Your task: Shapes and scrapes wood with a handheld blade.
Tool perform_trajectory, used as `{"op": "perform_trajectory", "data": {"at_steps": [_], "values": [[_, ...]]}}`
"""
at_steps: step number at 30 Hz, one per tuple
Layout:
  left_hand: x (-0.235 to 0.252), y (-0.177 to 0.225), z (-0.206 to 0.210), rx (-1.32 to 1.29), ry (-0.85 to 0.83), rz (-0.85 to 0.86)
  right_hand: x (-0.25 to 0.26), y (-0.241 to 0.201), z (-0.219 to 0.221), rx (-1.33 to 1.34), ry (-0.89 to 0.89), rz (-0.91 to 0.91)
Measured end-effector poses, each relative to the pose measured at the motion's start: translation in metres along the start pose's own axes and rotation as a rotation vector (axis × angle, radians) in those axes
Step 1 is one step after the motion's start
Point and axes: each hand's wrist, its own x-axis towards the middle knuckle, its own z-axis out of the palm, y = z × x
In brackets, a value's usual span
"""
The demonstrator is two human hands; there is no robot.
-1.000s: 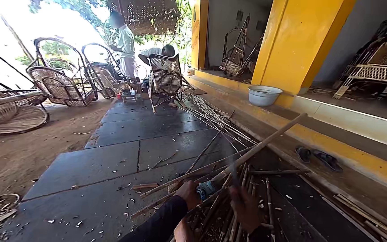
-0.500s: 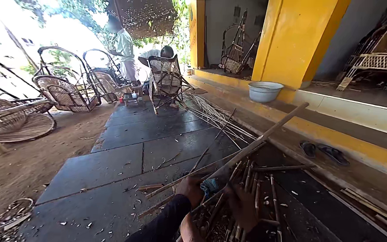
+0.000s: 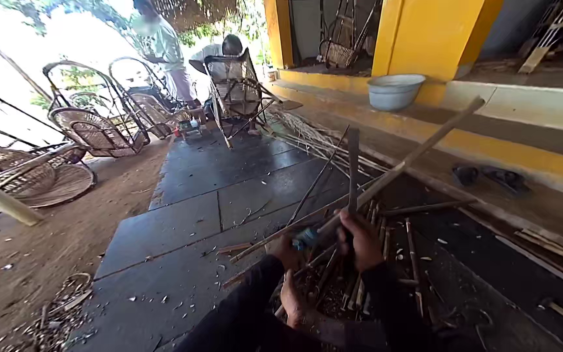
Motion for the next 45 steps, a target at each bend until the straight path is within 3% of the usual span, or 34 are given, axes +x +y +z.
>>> {"op": "perform_trajectory", "data": {"at_steps": [3, 9, 14, 17, 19, 21, 22, 23, 25, 26, 27, 30, 34, 37, 40, 41, 45], "values": [[0.003, -0.012, 0.001, -0.192, 0.036, -0.052, -0.052, -0.079, 0.051, -0.027, 0.089, 0.186], [-0.002, -0.003, -0.002, -0.292, 0.047, -0.034, -0.054, -0.093, 0.062, 0.064, 0.084, 0.147], [-0.005, -0.005, -0.004, -0.068, -0.072, 0.144, -0.060, -0.108, 0.066, 0.085, 0.199, 0.203], [-0.005, -0.004, -0.005, 0.177, -0.199, 0.144, -0.074, -0.136, 0.076, 0.091, 0.284, 0.187], [0.000, -0.009, -0.004, 0.200, -0.187, 0.168, -0.074, -0.146, 0.078, 0.070, 0.296, 0.161], [0.002, -0.011, -0.002, 0.115, -0.159, 0.210, -0.061, -0.126, 0.067, -0.010, 0.210, 0.125], [0.001, -0.012, -0.001, 0.067, -0.158, 0.226, -0.048, -0.093, 0.052, -0.085, 0.109, 0.064], [0.001, -0.014, -0.001, 0.027, -0.162, 0.248, -0.025, -0.038, 0.026, -0.191, -0.029, -0.101], [0.003, -0.015, 0.000, 0.022, -0.163, 0.282, 0.042, 0.089, -0.038, -0.379, -0.161, -0.654], [0.005, -0.016, 0.001, 0.041, -0.155, 0.300, 0.057, 0.112, -0.060, -0.488, -0.163, -0.655], [0.006, -0.016, 0.001, 0.054, -0.148, 0.322, 0.059, 0.118, -0.072, -0.546, -0.140, -0.587], [0.007, -0.017, 0.003, 0.032, -0.106, 0.363, 0.051, 0.116, -0.070, -0.260, 0.079, -0.377], [0.000, -0.006, 0.001, 0.034, -0.030, 0.249, 0.037, 0.139, -0.059, -0.695, -0.033, -0.511], [0.001, -0.004, -0.003, 0.019, -0.021, 0.244, 0.044, 0.125, -0.057, -0.372, 0.091, -0.423], [0.004, -0.013, -0.006, 0.040, -0.031, 0.281, 0.046, 0.127, -0.053, -0.699, -0.055, -0.508], [0.006, -0.016, -0.008, 0.061, -0.043, 0.288, 0.050, 0.122, -0.051, -0.683, -0.064, -0.511], [0.005, -0.023, -0.012, 0.278, -0.168, 0.071, 0.093, 0.043, -0.078, 0.059, 0.086, -0.304]]}}
